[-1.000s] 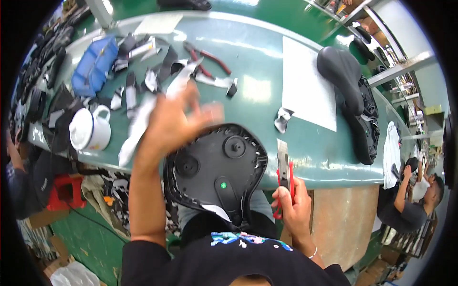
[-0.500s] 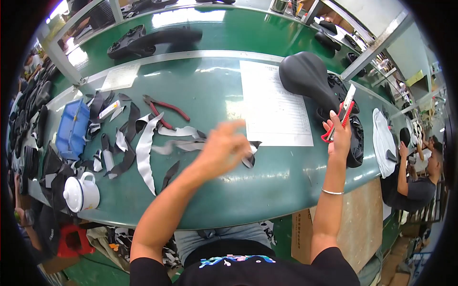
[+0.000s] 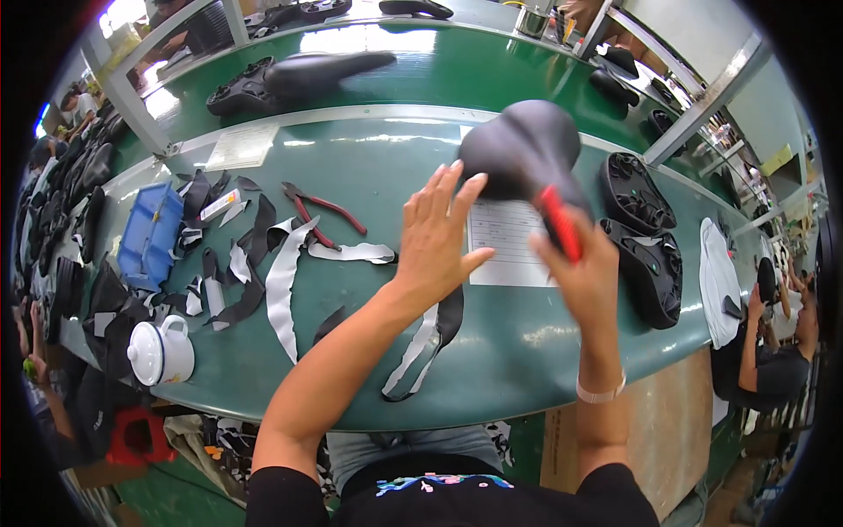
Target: The recorder trims excess leather material from bicycle seats using a utility knife and cleans the underside of the seat.
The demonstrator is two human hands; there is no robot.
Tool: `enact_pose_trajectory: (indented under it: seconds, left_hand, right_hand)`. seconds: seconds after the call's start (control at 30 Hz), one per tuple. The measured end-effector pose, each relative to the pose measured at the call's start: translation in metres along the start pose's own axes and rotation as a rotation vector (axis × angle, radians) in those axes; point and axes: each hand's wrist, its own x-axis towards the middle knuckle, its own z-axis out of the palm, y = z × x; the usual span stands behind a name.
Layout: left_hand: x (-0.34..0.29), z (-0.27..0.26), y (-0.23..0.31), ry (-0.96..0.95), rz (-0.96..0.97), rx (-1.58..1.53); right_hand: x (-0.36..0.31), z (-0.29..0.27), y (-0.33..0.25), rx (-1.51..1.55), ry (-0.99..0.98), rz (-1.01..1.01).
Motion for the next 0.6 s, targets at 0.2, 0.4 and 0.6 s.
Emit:
enact_pose_trajectory:
  seconds: [0.2,0.4,0.6]
  left_hand:
    - [0.000,-0.042,-0.010,0.111,-0.643,-0.726]
    - [-0.037,-0.127,-0.035,-0.070,-1.158,-1.145]
    - [-0.047,-0.155,-0.039,-0.317,-1.258,-1.058]
  right_hand:
    - [-0.049,-0.033,-0.060,0.628,-0.227,0.096]
    - [-0.082,-0.004,-0.015,0.535,-0.232,0.293]
    - [-0.073,0.005,-0.010,0.129,-0.350,-0.419]
